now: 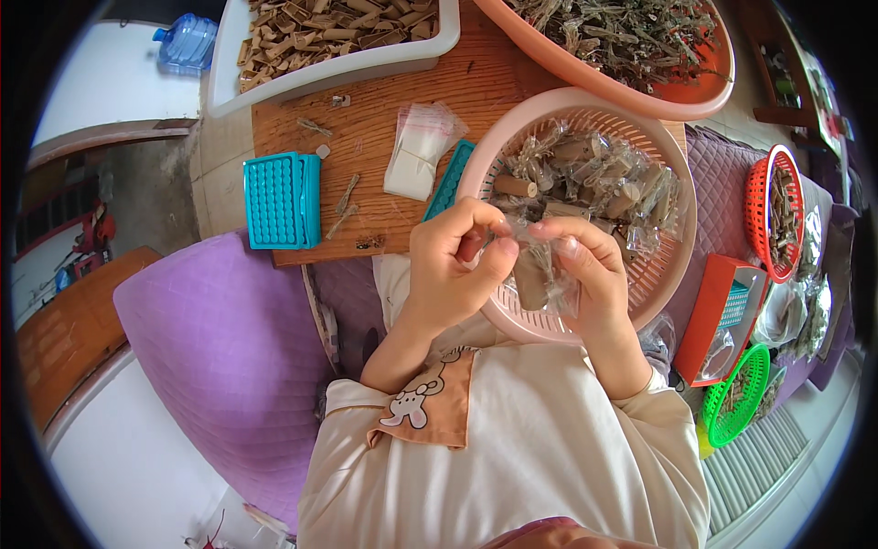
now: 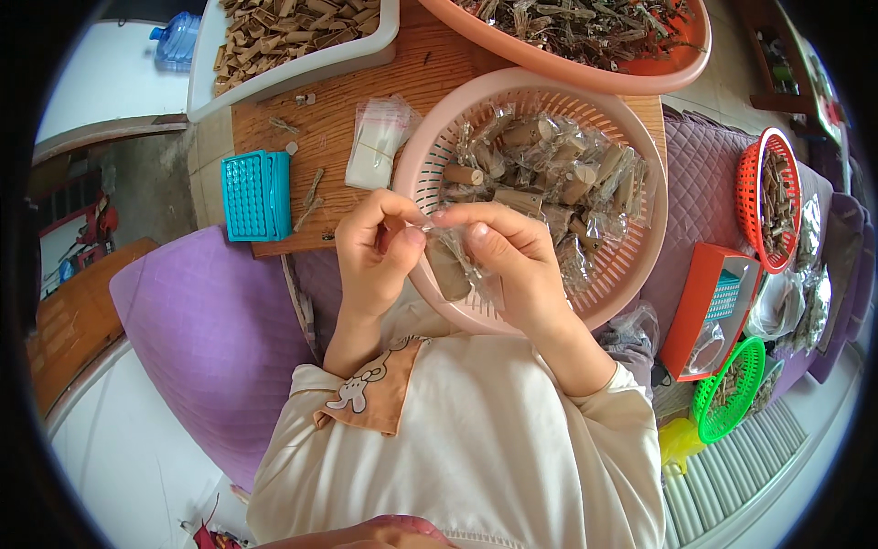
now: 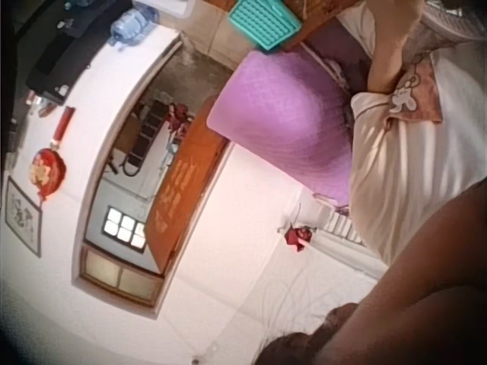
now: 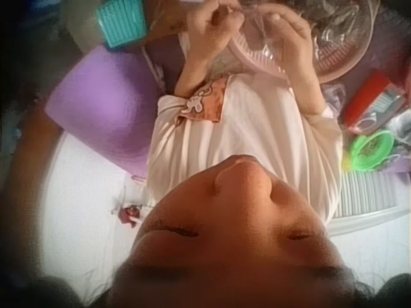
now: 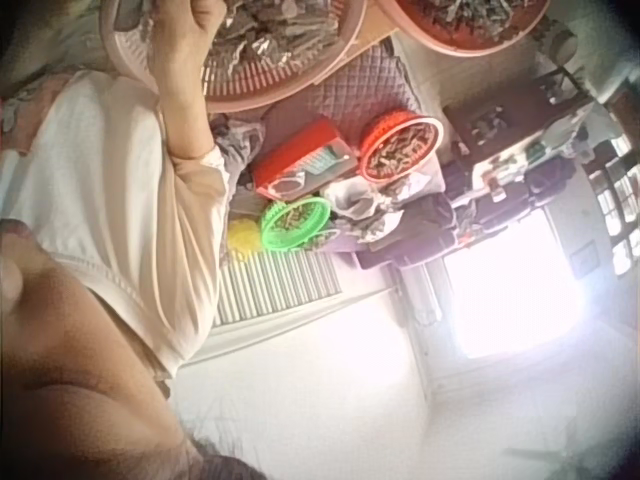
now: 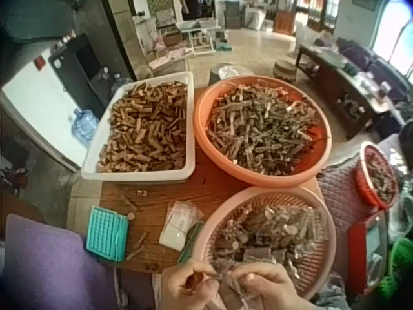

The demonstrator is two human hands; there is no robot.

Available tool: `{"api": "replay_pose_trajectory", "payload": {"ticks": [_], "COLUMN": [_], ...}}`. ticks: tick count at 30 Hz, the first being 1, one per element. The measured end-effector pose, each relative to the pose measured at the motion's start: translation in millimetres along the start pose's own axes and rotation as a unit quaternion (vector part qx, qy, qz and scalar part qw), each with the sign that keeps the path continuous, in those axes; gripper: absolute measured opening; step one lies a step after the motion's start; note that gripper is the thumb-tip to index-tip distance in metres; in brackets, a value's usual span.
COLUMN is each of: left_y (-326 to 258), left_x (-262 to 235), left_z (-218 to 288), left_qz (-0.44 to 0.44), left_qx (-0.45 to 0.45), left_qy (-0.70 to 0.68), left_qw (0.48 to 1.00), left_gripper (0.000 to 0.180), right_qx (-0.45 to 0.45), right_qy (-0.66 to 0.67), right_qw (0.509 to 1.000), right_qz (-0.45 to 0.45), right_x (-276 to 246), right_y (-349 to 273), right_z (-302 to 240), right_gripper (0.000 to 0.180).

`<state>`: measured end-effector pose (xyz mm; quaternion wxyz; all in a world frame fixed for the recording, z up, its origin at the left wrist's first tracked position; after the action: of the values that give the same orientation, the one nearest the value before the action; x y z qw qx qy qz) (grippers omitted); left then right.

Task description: The person sits at a low table and repeatedly picks up small clear plastic bags and dried herb bundles. They place the herbs into the bags, seal them, and place the finished packages into a pink basket. The process is repeated continuously throughout the clip.

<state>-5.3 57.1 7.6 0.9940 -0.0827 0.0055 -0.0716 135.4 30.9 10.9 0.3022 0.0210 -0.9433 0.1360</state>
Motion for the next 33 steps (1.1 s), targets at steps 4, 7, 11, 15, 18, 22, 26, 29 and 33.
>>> {"api": "replay_pose_trajectory", "payload": {"ticks": [4, 7, 11, 15, 18, 22, 26, 29, 33], "left_y": [-2, 0, 3, 7, 9, 11, 5, -1, -12], "left_x": [3, 2, -2, 0, 2, 4, 5, 6, 8], "left_z": [-1, -5, -6, -6, -8, -6, 7, 12, 21], "left_qz": [0.006, 0.024, 0.062, -0.027, -0.075, -0.055, 0.021, 0.082, 0.08], "left_qx": [-0.041, -0.042, -0.016, -0.046, -0.111, -0.079, 0.012, 0.196, 0.431], "left_qy": [-0.037, -0.055, -0.02, -0.022, 0.001, 0.015, 0.12, 0.235, 0.413], "left_qw": [0.998, 0.997, 0.998, 0.998, 0.991, 0.995, 0.993, 0.948, 0.798], "left_gripper": [0.006, 0.005, 0.008, 0.013, 0.017, 0.018, 0.016, 0.013, 0.014], "right_qx": [0.036, 0.029, 0.014, 0.035, 0.03, 0.027, 0.092, 0.13, 0.106], "right_qy": [0.069, 0.056, 0.059, 0.058, 0.063, 0.124, 0.14, 0.285, 0.382], "right_qw": [0.997, 0.998, 0.998, 0.992, 0.995, 0.991, 0.951, 0.925, 0.916], "right_qz": [0.002, 0.018, 0.035, 0.108, 0.069, 0.04, 0.259, 0.215, 0.062], "right_x": [-5, -4, -5, -3, -9, -5, 13, 5, -13], "right_y": [-3, -3, -3, -2, -3, -3, 2, 1, -2], "right_z": [4, 2, -1, 4, 10, 4, 3, 13, 31], "right_gripper": [0.024, 0.024, 0.023, 0.025, 0.027, 0.029, 0.025, 0.02, 0.02]}}
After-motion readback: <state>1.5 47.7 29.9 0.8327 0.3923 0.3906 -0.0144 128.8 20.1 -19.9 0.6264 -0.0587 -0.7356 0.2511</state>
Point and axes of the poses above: each hand's wrist, its own y-axis towards the middle knuckle, its own x-axis out of the palm, z = x × y, the point moved 4 cm from there along y, towards the middle knuckle, and after that the axes turned 7 degrees about -x, right-handed, at the moved point
